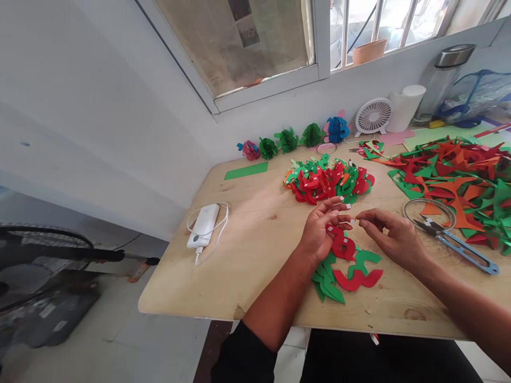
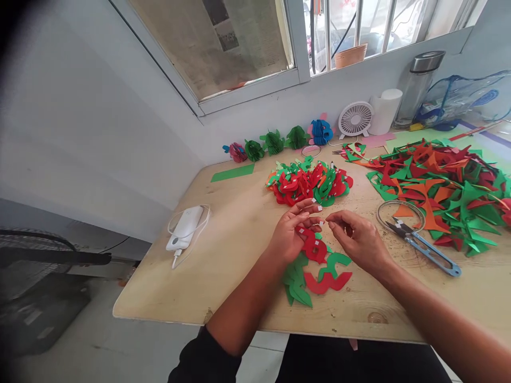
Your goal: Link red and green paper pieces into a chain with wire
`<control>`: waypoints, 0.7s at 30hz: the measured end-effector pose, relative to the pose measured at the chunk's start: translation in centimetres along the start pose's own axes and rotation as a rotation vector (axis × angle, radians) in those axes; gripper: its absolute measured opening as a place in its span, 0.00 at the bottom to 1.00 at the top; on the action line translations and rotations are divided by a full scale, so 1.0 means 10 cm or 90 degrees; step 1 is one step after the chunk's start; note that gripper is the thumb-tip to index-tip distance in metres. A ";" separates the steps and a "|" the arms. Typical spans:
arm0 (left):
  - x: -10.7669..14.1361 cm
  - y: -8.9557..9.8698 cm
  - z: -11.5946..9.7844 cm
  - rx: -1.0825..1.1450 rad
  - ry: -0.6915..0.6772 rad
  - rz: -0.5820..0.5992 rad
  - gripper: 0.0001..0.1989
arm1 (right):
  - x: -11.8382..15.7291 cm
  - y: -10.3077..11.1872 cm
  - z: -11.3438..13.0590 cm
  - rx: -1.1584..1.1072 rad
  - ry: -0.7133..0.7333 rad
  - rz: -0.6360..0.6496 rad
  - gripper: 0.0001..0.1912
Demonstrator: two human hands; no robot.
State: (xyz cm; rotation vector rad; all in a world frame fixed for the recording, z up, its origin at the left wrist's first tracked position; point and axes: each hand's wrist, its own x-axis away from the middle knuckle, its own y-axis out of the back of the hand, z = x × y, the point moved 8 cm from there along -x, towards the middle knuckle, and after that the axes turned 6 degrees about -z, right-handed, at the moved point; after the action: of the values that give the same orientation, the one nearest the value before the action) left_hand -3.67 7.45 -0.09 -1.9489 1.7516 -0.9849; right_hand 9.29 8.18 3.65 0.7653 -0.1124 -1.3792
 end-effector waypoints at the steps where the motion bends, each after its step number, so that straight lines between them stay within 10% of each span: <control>1: 0.00 0.00 0.00 -0.002 0.001 -0.004 0.16 | 0.00 0.01 0.02 -0.001 0.005 0.000 0.08; 21: 0.05 -0.05 0.00 0.013 0.020 0.000 0.14 | 0.10 0.05 0.26 0.142 0.273 -0.076 0.03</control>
State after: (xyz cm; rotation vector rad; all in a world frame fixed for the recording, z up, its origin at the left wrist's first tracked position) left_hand -3.31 7.03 0.42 -1.9321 1.7511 -1.0341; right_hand 8.63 6.17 5.55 1.2559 0.1198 -1.2972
